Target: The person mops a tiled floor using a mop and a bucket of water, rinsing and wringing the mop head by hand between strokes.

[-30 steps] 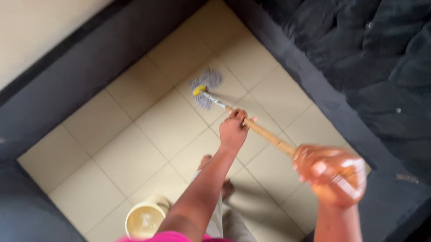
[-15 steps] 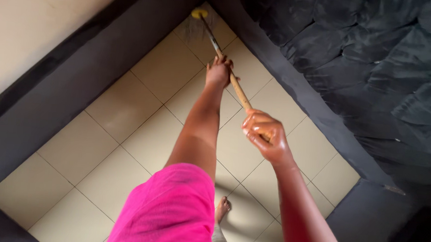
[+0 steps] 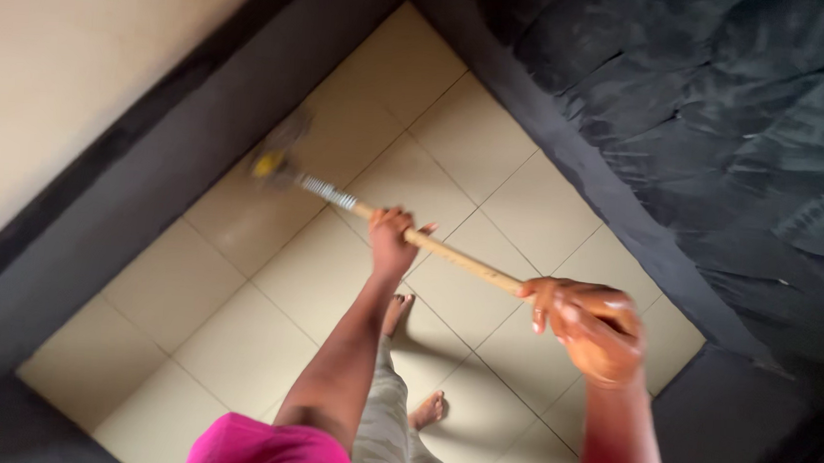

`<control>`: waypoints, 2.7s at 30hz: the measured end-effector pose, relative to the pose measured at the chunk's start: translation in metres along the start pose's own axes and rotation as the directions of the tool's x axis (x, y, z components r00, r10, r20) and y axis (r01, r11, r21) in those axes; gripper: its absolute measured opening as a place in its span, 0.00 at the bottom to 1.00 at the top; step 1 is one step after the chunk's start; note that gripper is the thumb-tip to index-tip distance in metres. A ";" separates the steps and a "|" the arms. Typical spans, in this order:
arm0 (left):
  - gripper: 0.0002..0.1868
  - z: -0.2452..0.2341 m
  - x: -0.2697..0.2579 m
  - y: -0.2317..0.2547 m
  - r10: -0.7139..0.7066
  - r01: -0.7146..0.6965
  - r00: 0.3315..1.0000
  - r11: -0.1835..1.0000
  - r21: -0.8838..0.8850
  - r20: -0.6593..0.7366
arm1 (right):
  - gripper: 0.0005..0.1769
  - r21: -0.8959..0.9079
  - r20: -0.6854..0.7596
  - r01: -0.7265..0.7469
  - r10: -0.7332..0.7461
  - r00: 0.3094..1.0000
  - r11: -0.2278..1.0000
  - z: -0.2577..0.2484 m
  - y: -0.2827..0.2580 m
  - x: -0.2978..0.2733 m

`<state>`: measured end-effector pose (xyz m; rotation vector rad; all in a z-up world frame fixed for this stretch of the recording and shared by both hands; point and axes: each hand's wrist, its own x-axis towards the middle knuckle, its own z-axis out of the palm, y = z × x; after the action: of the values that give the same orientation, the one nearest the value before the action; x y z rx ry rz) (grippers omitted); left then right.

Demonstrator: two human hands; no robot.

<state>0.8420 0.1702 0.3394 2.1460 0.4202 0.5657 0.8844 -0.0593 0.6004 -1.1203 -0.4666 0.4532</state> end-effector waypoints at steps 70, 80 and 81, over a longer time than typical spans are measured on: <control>0.09 0.263 -0.374 0.375 0.191 -0.272 0.458 0.960 -0.068 0.868 | 0.25 -0.465 -0.732 -0.022 -0.370 0.573 0.885 -0.066 -0.213 -0.487; 0.18 0.264 -0.269 0.186 -0.058 -0.218 0.604 0.947 0.234 0.795 | 0.18 -0.259 -0.737 -0.064 -0.155 0.658 0.964 -0.072 -0.119 -0.400; 0.16 0.257 -0.251 0.155 -0.008 -0.285 0.607 0.931 0.227 0.794 | 0.15 -0.262 -0.673 -0.008 -0.177 0.718 0.965 -0.067 -0.103 -0.382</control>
<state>0.7830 -0.2096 0.2668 2.5109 -0.1808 -0.4532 0.6219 -0.3622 0.6232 -1.4095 0.1030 -0.1393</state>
